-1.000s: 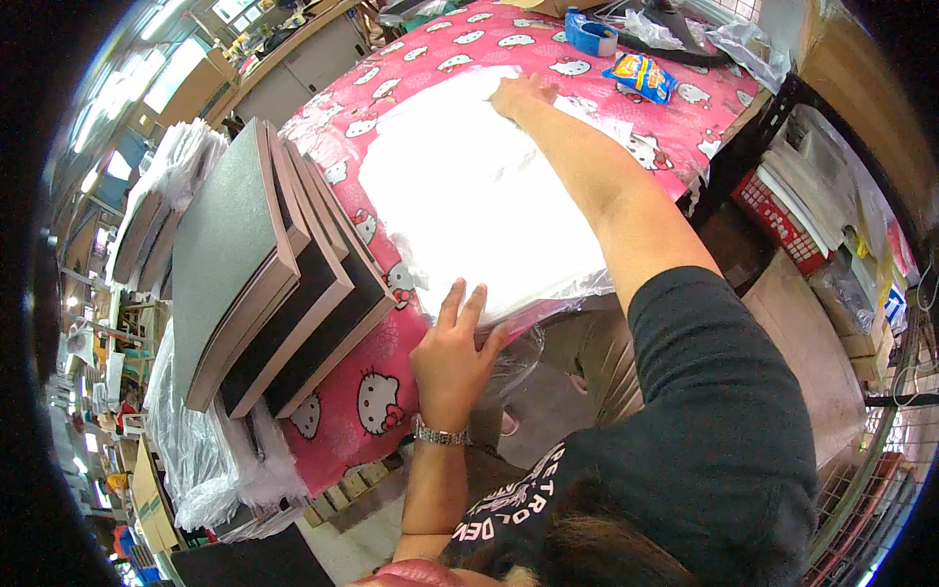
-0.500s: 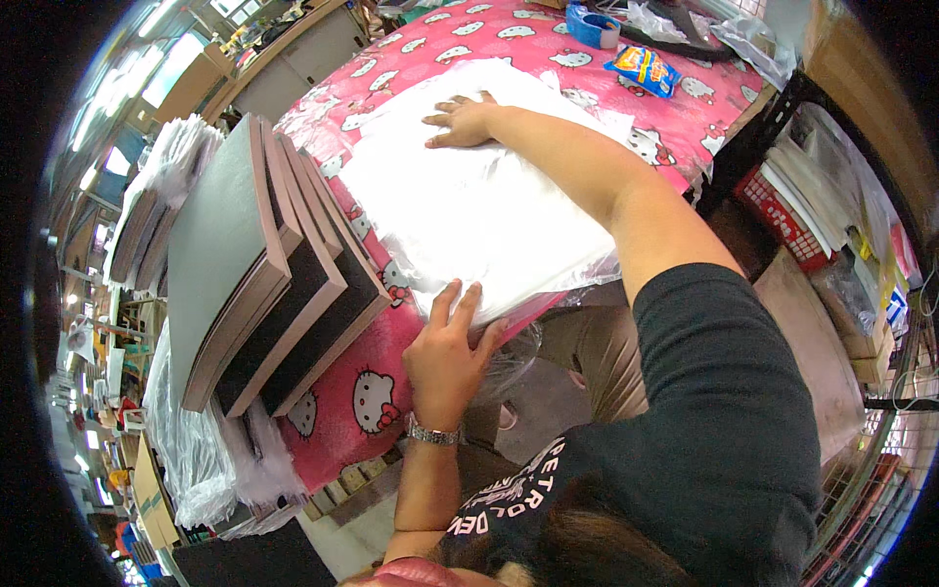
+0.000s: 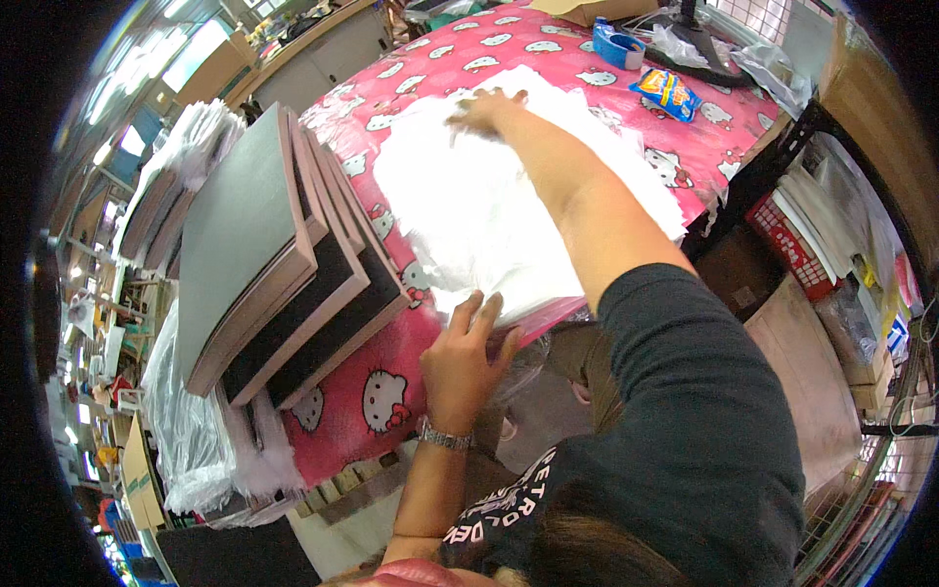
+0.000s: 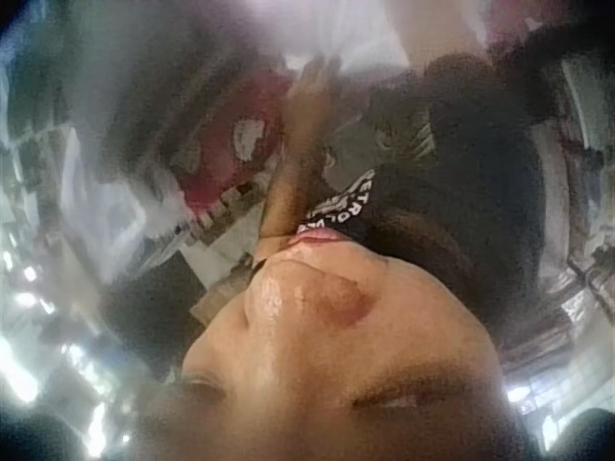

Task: The person picks up a black board, inserts it into a clear plastic bag, and folds the excess plastic around the board.

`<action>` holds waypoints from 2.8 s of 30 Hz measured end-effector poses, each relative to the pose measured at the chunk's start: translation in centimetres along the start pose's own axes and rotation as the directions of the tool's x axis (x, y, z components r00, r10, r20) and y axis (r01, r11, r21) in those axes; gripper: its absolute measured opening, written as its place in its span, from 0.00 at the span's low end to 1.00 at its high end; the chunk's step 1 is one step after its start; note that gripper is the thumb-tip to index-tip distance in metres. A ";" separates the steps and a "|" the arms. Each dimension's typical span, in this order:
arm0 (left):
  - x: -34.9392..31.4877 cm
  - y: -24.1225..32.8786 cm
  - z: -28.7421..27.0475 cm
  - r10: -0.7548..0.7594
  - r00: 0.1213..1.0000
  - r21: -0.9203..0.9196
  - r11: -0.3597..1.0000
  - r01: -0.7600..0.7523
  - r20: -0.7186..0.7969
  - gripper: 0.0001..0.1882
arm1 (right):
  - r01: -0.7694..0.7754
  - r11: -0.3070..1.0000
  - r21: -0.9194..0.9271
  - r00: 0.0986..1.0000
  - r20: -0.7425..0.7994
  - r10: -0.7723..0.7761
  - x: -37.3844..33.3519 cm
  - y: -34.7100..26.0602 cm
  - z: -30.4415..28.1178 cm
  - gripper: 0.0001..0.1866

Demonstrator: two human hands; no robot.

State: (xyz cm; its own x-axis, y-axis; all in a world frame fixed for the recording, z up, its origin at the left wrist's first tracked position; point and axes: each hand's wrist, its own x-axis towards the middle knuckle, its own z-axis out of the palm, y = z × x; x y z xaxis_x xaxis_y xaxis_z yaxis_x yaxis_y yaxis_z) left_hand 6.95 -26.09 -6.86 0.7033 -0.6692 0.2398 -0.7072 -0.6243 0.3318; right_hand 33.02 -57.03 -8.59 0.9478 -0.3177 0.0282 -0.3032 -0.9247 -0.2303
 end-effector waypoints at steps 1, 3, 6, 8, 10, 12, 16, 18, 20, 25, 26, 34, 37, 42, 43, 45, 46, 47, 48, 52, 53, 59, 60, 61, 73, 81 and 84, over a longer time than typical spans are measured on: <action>0.0 -0.3 0.1 -0.003 1.000 -0.011 1.000 0.003 -0.019 0.24 | 0.011 0.999 -0.037 1.000 0.011 -0.011 -0.3 -1.9 0.2 0.45; 0.0 -0.5 0.2 -0.006 0.999 -0.023 1.000 0.005 -0.042 0.25 | 0.044 0.999 0.022 0.998 0.040 -0.045 0.1 -3.7 0.2 0.45; -0.2 -0.7 0.1 -0.038 0.997 -0.019 0.999 0.037 -0.072 0.25 | 0.078 0.996 0.049 0.994 0.071 -0.081 1.1 -5.5 -0.3 0.42; 0.6 0.7 0.5 0.087 0.995 -0.077 0.993 -0.091 -0.057 0.26 | 0.153 0.953 0.263 0.986 -0.111 -0.128 6.1 5.4 -0.4 0.26; 0.5 0.1 0.7 0.093 0.993 -0.071 0.993 -0.098 -0.077 0.26 | -0.019 0.978 0.209 0.848 -0.514 0.127 6.9 11.0 -1.6 0.29; 0.0 -0.7 0.5 0.050 0.991 -0.036 0.998 -0.055 -0.123 0.27 | -0.215 0.948 0.236 0.700 -0.639 0.318 6.6 12.6 -3.6 0.29; -0.6 -1.2 0.3 -0.002 0.982 -0.045 0.999 -0.007 -0.187 0.28 | -0.556 0.820 0.136 0.671 -0.510 0.539 4.1 16.3 -5.6 0.29; -0.6 -0.6 0.0 0.008 0.983 -0.109 0.994 -0.029 -0.186 0.29 | -0.447 0.892 0.073 0.710 -0.577 0.403 3.0 19.2 -6.5 0.30; -0.1 -0.1 0.1 0.042 0.986 -0.192 0.979 -0.073 -0.160 0.28 | -0.279 0.960 -0.001 0.689 -0.697 0.199 2.8 21.0 -6.6 0.29; -3.2 -1.8 0.1 -0.034 0.921 -0.306 0.947 -0.093 -0.388 0.25 | 0.615 0.775 -0.148 0.396 -0.791 -0.465 -6.9 -9.2 -14.4 0.21; -4.1 -1.7 0.1 -0.007 0.898 -0.320 0.935 -0.150 -0.441 0.24 | 0.684 0.706 -0.185 0.338 -0.777 -0.531 -9.1 -11.7 -16.0 0.23; -27.8 -11.2 2.2 -0.381 0.775 -0.168 0.923 0.345 -0.504 0.13 | 0.830 0.210 -0.517 -0.111 -0.522 -0.846 -23.9 -32.4 -23.3 0.17; -39.5 -17.3 2.9 -0.837 0.393 -0.371 0.528 0.764 -0.381 0.11 | 0.891 0.239 -0.385 0.026 -0.484 -0.874 -23.9 -41.1 -23.6 0.14; -50.3 -21.7 2.3 -0.964 -0.003 -0.107 0.027 0.994 -0.267 0.17 | 0.758 0.550 -0.350 0.514 -0.197 -0.835 -23.8 -51.9 -21.1 0.16; -52.2 -22.5 3.5 -0.969 -0.027 0.033 -0.037 0.999 -0.244 0.18 | 0.740 0.582 -0.337 0.552 -0.190 -0.812 -24.2 -53.6 -20.8 0.17; -55.4 -23.7 6.1 -0.984 0.078 0.256 0.034 0.966 -0.163 0.21 | 0.691 0.653 -0.310 0.638 -0.164 -0.753 -24.0 -56.2 -19.7 0.19; -55.7 -24.1 6.8 -0.990 0.116 0.313 0.086 0.946 -0.079 0.21 | 0.683 0.629 -0.370 0.637 -0.120 -0.762 -21.1 -57.0 -19.2 0.22; -55.9 -24.4 7.6 -0.990 0.139 0.357 0.133 0.925 0.008 0.22 | 0.688 0.575 -0.443 0.613 -0.069 -0.787 -18.8 -58.5 -18.5 0.21; -56.2 -24.3 8.1 -0.986 0.137 0.389 0.163 0.907 0.092 0.22 | 0.688 0.518 -0.508 0.596 -0.011 -0.803 -16.5 -59.8 -17.6 0.21; -55.4 -24.1 9.2 -0.967 0.178 0.412 0.240 0.879 0.184 0.23 | 0.818 0.296 -0.494 0.401 0.121 -0.908 -5.7 -66.6 -15.0 0.20; -55.4 -24.2 9.0 -0.970 0.195 0.407 0.239 0.881 0.148 0.23 | 0.846 0.280 -0.454 0.372 0.125 -0.920 -4.0 -68.3 -14.5 0.20; -55.6 -24.4 9.4 -0.987 0.049 0.334 0.099 0.937 0.154 0.20 | 0.905 0.407 -0.125 0.425 0.321 -0.846 -1.0 -80.8 -10.0 0.18; -55.6 -25.1 9.3 -0.987 0.076 0.325 0.120 0.938 0.144 0.19 | 0.915 0.381 -0.133 0.404 0.338 -0.850 1.2 -81.4 -9.5 0.19; -56.0 -25.6 9.4 -0.985 0.106 0.315 0.145 0.938 0.135 0.18 | 0.923 0.358 -0.143 0.386 0.356 -0.851 4.0 -81.8 -9.1 0.20; -57.0 -26.6 9.3 -0.959 -0.019 0.310 0.072 0.948 0.282 0.17 | 0.958 0.095 0.271 -0.008 0.355 -0.935 1.3 -75.6 6.7 0.20; -56.9 -26.6 9.5 -0.949 -0.042 0.296 0.056 0.954 0.314 0.22 | 0.975 0.103 0.196 0.015 0.403 -0.915 0.1 -77.3 7.4 0.19; -56.9 -26.5 9.0 -0.941 -0.026 0.297 0.080 0.952 0.336 0.21 | 0.978 0.095 0.186 0.010 0.414 -0.910 0.1 -77.7 7.2 0.19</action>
State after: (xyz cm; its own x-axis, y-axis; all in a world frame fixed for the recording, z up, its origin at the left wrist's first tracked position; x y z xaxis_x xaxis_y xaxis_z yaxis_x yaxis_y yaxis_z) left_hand -15.01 24.91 -37.48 0.6231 0.4696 -0.6255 0.5912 -0.8063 -0.0164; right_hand 57.41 16.28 2.30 0.3265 0.9254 -0.1925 0.9163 -0.3598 -0.1756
